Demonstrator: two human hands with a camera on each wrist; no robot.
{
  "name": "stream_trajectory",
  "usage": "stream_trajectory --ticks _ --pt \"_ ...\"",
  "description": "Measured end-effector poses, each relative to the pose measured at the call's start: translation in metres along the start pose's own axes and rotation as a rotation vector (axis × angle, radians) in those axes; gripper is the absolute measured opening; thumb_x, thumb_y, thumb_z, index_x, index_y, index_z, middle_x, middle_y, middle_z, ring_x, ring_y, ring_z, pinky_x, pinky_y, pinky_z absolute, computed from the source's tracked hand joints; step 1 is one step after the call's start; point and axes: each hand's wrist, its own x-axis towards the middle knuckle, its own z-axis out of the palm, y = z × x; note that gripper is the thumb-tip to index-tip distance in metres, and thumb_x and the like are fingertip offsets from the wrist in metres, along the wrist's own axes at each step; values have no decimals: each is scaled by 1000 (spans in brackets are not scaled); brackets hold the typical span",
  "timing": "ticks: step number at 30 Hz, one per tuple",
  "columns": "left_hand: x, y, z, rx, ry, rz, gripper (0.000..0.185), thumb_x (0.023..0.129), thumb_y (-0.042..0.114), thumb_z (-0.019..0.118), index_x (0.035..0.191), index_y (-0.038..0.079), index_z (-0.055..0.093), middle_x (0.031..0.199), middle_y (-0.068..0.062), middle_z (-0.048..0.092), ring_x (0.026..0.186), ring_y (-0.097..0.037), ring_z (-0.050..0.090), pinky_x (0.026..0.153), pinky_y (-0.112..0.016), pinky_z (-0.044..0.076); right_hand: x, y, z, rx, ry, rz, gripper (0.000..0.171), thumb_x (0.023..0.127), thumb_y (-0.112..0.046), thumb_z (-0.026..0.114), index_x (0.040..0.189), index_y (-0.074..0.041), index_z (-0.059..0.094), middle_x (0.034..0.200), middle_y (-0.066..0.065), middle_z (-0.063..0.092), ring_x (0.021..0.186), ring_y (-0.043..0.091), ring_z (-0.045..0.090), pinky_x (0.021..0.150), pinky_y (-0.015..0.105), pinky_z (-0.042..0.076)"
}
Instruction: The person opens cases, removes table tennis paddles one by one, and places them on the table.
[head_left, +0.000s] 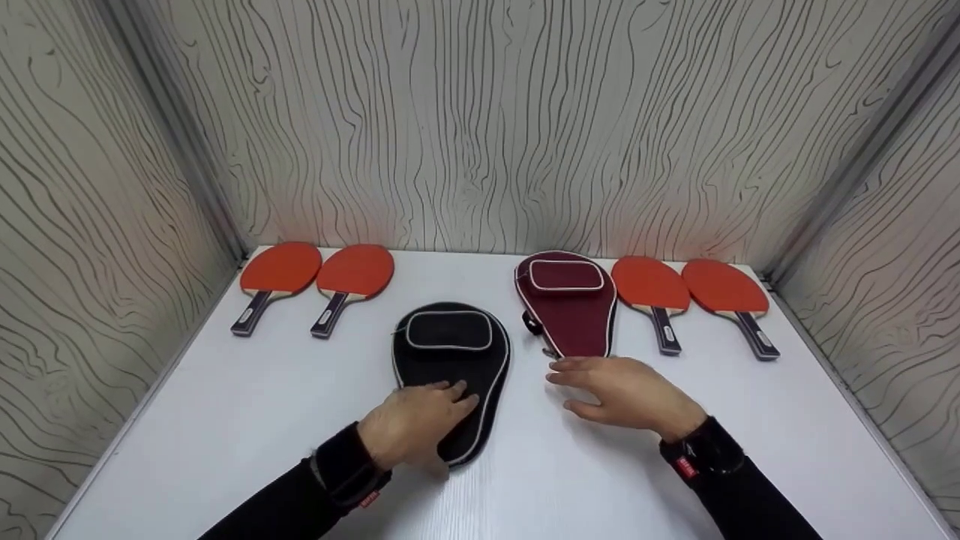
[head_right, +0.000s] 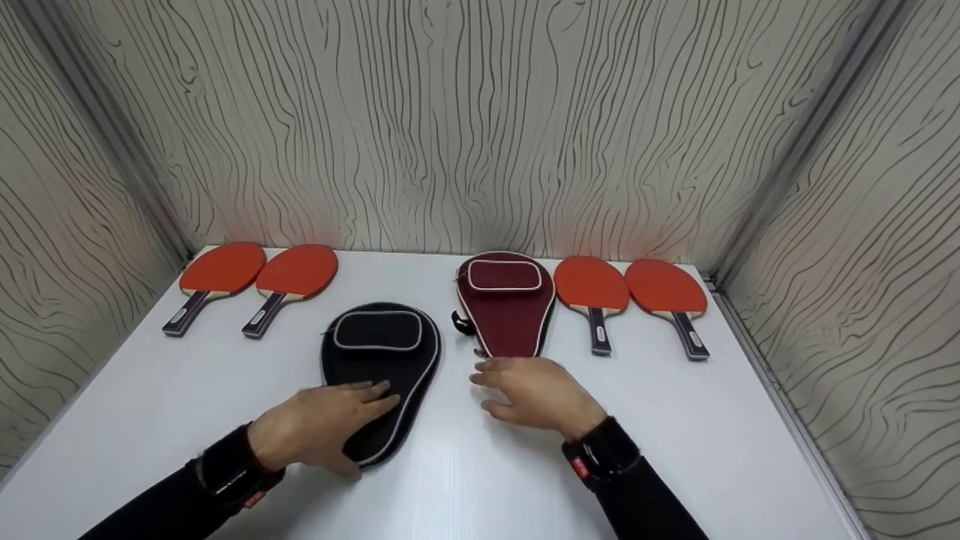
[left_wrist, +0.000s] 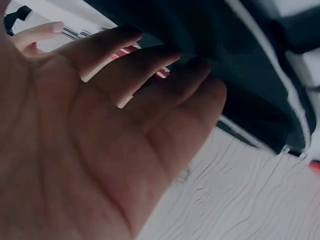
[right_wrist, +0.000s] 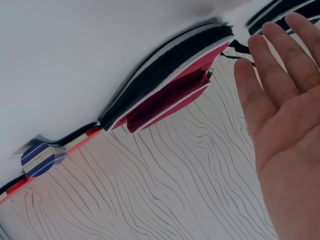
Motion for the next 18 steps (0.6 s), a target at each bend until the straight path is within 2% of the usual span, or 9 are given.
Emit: stream_trajectory --ticks 6,13,18 --pt "15 -16 7 -79 39 -39 102 88 50 103 173 14 59 176 -12 63 155 -29 70 122 -40 65 -2 2 -4 -8 -3 14 42 111 -28 79 152 -17 80 160 5 78 148 27 76 115 54 69" --pt "33 -40 16 -55 183 -66 80 95 35 100 163 7 69 163 -13 75 138 -29 81 98 -44 75 -4 6 -5 -12 2 26 43 112 -27 79 153 -17 80 159 5 78 148 28 76 114 55 69" --pt "47 -56 24 -55 250 -59 69 95 25 100 154 2 73 152 -15 80 128 -30 84 98 -42 75 -4 8 -6 -1 3 40 42 112 -28 78 153 -16 80 160 6 78 148 30 76 116 57 68"
